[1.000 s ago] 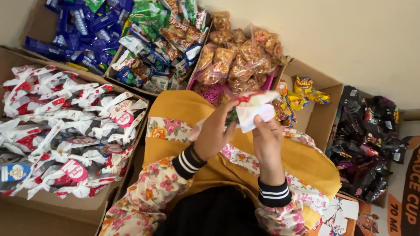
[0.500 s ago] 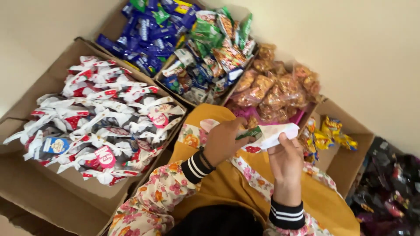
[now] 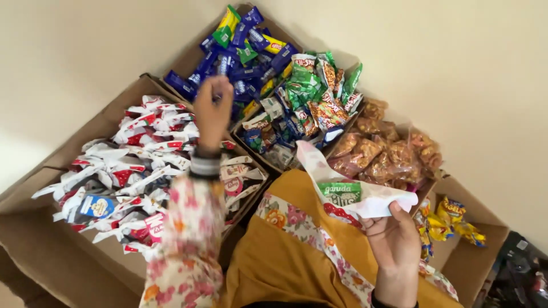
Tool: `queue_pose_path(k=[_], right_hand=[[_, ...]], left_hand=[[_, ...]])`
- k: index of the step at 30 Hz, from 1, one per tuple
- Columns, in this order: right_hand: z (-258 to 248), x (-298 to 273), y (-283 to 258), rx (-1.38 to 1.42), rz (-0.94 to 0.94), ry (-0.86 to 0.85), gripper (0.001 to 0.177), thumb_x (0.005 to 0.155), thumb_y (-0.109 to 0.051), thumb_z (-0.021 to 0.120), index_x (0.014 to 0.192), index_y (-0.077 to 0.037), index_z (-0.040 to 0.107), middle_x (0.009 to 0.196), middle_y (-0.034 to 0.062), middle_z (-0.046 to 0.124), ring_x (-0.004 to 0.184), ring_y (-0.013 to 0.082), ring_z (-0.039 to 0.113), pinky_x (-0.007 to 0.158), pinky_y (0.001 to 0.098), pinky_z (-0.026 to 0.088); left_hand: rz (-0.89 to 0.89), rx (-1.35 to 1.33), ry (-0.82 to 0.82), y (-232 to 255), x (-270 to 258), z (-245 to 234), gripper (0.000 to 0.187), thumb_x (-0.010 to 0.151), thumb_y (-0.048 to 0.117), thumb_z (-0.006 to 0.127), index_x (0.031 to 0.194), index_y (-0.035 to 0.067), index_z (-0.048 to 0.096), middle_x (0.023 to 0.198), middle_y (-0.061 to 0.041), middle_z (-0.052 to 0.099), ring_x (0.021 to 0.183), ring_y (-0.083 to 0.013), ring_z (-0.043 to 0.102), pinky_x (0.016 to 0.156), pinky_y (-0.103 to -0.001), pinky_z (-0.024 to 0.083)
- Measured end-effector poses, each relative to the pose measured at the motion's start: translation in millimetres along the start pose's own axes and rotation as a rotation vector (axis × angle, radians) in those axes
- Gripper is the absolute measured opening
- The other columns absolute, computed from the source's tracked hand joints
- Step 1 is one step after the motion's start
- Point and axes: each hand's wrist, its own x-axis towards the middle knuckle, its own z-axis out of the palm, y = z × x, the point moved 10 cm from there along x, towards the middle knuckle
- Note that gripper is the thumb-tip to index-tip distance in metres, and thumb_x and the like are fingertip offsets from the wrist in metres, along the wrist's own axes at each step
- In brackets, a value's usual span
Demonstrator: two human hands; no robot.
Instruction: Packing individual snack packets into small decorative gift bags for distribution.
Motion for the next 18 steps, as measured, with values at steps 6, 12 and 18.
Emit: queue_pose_path(k=[6, 12, 18], right_hand=[[-6, 17, 11, 0.045, 0.013, 0.071, 0.036, 0.095, -0.010, 0.064, 0.127, 0.006, 0.058, 0.110, 0.0185, 0.074, 0.096, 0.0260, 0.075, 0.086, 0.0352, 0.062], [-21, 31, 23, -0.024, 0.043, 0.126, 0.029, 0.100, -0.014, 0.058, 0.123, 0.004, 0.059, 0.103, 0.0175, 0.075, 0.086, 0.0237, 0.076, 0.073, 0.0295, 0.062], [-19, 29, 19, -0.034, 0.022, 0.150, 0.035, 0.095, -0.011, 0.060, 0.127, 0.005, 0.057, 0.109, 0.0181, 0.072, 0.093, 0.0261, 0.074, 0.082, 0.0328, 0.061]], left_hand=[[-0.246, 1.091, -0.473, -262, -7, 74, 0.084, 0.074, 0.038, 0.083, 0.146, 0.013, 0.049, 0.150, -0.011, 0.052, 0.133, -0.0331, 0.049, 0.107, -0.071, 0.030], [-0.183, 1.262, -0.409, -239, -17, 76, 0.025, 0.093, 0.023, 0.058, 0.094, 0.008, 0.078, 0.098, -0.017, 0.075, 0.096, -0.0365, 0.063, 0.103, -0.060, 0.032], [-0.017, 1.108, -0.258, -222, -18, 65, 0.026, 0.090, 0.029, 0.059, 0.094, 0.014, 0.080, 0.114, -0.012, 0.069, 0.108, -0.0334, 0.059, 0.103, -0.052, 0.037]])
